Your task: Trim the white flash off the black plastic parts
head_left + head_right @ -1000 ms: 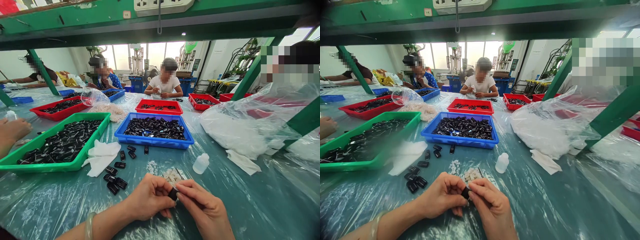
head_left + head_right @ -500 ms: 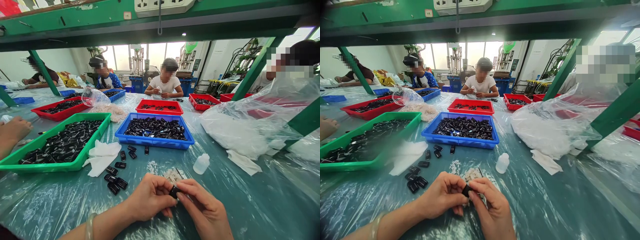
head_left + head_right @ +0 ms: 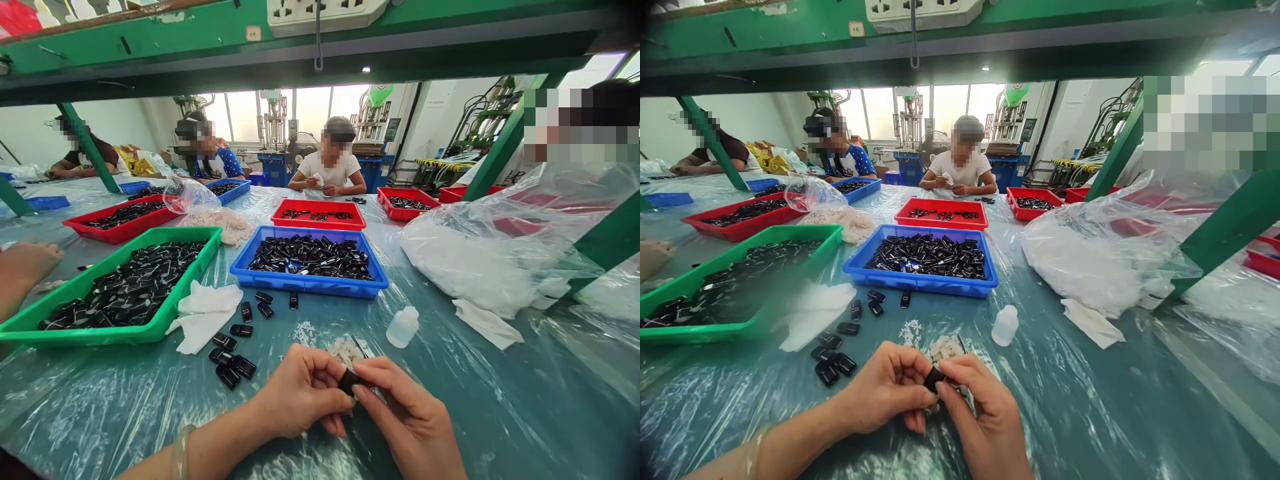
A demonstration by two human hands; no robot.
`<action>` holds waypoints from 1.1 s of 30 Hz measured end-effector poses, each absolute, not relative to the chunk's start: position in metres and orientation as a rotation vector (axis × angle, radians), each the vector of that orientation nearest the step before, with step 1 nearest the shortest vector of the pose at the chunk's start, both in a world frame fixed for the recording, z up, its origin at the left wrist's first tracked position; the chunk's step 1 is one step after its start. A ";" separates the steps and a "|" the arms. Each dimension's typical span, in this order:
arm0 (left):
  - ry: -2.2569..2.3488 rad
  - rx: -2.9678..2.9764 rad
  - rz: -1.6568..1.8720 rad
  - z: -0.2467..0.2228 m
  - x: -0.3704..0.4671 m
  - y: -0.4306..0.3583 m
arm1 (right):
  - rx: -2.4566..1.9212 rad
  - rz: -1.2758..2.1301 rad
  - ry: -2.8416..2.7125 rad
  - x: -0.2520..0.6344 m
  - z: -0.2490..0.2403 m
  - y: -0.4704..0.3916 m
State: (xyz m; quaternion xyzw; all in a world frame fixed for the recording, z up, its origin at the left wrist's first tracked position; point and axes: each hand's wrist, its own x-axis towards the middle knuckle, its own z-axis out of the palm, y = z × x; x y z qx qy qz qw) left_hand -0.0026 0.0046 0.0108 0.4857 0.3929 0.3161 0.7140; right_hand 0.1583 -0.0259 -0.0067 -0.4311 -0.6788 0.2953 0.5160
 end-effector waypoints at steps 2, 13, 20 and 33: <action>0.878 1.078 0.703 0.010 -0.002 0.004 | -1.036 0.707 -1.631 0.158 -0.008 -0.026; 0.756 0.982 0.721 0.012 -0.008 0.010 | -1.018 0.999 -1.476 0.166 -0.026 -0.024; 0.710 0.934 0.740 0.013 -0.010 0.012 | -1.059 1.012 -1.480 0.161 -0.023 -0.025; 0.654 0.983 0.723 0.011 -0.012 0.014 | -1.113 0.920 -1.457 0.156 -0.022 -0.027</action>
